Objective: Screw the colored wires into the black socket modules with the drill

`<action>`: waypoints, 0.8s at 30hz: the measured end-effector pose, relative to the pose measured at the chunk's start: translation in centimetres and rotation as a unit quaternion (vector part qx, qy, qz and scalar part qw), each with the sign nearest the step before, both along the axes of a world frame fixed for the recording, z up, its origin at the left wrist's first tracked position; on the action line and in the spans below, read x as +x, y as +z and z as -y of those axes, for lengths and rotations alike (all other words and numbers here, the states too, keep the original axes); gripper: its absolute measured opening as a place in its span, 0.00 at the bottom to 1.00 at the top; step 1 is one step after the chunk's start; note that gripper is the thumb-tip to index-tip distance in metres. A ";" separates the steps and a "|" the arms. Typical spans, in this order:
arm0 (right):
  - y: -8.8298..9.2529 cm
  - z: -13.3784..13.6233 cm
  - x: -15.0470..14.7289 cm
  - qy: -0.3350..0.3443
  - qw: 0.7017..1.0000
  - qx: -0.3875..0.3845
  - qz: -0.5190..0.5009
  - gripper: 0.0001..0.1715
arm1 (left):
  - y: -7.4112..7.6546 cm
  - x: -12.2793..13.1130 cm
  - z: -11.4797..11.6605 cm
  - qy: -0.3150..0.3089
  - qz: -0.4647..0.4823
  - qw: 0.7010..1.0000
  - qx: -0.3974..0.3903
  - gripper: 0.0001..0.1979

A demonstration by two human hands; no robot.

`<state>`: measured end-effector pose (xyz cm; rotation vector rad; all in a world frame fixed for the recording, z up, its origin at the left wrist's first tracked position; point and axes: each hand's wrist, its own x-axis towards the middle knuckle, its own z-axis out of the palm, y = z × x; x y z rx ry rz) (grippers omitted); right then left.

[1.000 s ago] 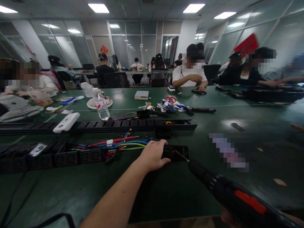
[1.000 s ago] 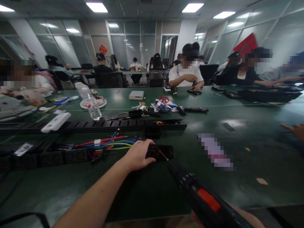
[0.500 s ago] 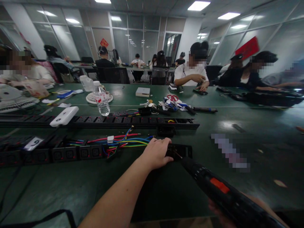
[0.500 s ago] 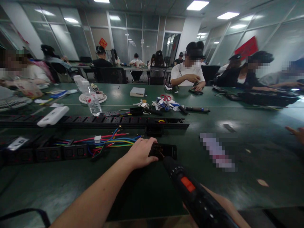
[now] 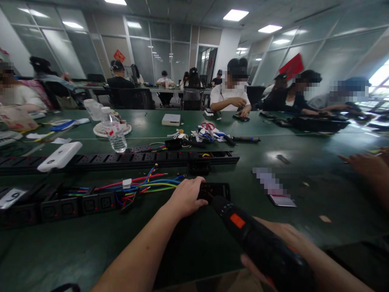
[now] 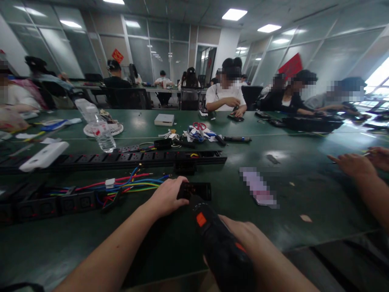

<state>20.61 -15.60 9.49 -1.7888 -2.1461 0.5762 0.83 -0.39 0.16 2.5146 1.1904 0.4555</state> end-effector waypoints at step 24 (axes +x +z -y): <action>6.3 -1.1 -2.9 0.070 0.977 -0.200 0.017 0.10 | -0.1 0.2 0.7 -0.007 0.007 0.999 0.036 0.23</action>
